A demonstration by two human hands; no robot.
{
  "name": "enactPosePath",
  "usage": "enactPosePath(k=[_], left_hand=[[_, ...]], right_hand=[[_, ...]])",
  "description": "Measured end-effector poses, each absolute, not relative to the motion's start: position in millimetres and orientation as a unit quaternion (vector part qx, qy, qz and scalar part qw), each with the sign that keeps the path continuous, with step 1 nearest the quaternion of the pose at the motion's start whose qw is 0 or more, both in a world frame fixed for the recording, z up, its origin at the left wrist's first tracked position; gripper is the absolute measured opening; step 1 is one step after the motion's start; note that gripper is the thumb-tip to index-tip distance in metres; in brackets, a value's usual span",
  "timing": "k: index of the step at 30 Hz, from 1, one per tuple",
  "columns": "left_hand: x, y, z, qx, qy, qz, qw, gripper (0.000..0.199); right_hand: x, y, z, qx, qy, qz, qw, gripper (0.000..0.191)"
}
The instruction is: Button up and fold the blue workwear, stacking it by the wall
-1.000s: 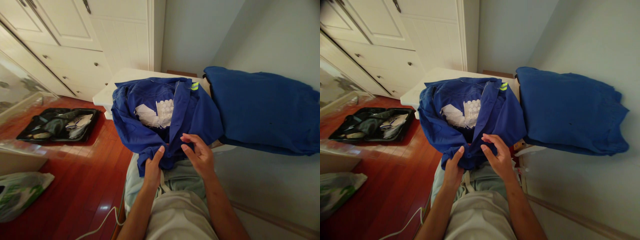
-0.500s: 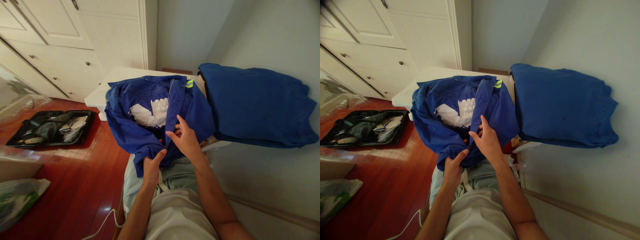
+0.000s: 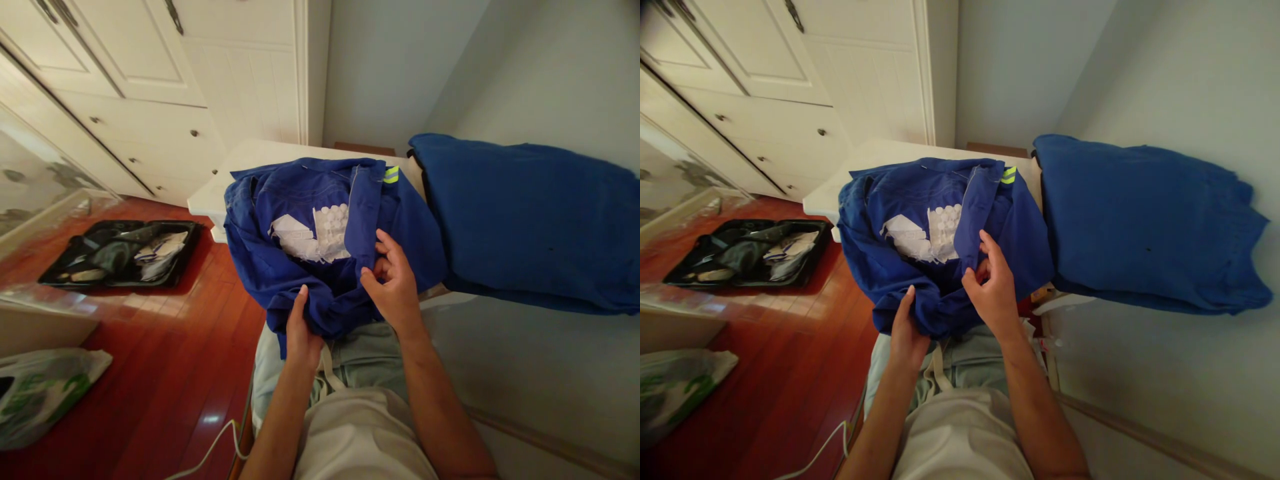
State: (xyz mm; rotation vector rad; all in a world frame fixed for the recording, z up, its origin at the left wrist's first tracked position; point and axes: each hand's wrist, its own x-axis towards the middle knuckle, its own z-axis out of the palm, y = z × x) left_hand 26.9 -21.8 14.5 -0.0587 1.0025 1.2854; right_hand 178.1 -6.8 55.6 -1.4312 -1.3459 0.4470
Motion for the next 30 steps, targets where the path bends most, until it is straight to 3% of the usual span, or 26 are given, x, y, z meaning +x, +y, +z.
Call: enactPosePath(k=[5, 10, 14, 22, 30], left_hand=[[22, -20, 9, 0.005, 0.501, 0.646, 0.576, 0.033], [17, -28, 22, 0.023, 0.507, 0.666, 0.546, 0.033], [10, -32, 27, 0.039, 0.471, 0.673, 0.569, 0.029], [1, -33, 27, 0.038, 0.375, 0.699, 0.607, 0.036], [5, -34, 23, 0.094, 0.379, 0.681, 0.619, 0.067]], right_hand=[[173, -6, 58, -0.595, -0.555, 0.172, 0.555, 0.061], [180, 3, 66, -0.581, -0.559, 0.216, 0.551, 0.06], [192, 11, 78, -0.59, -0.609, 0.23, 0.478, 0.059], [182, 1, 102, -0.51, -0.68, 0.217, 0.48, 0.039], [148, -28, 83, -0.499, -0.685, 0.183, 0.498, 0.028]])
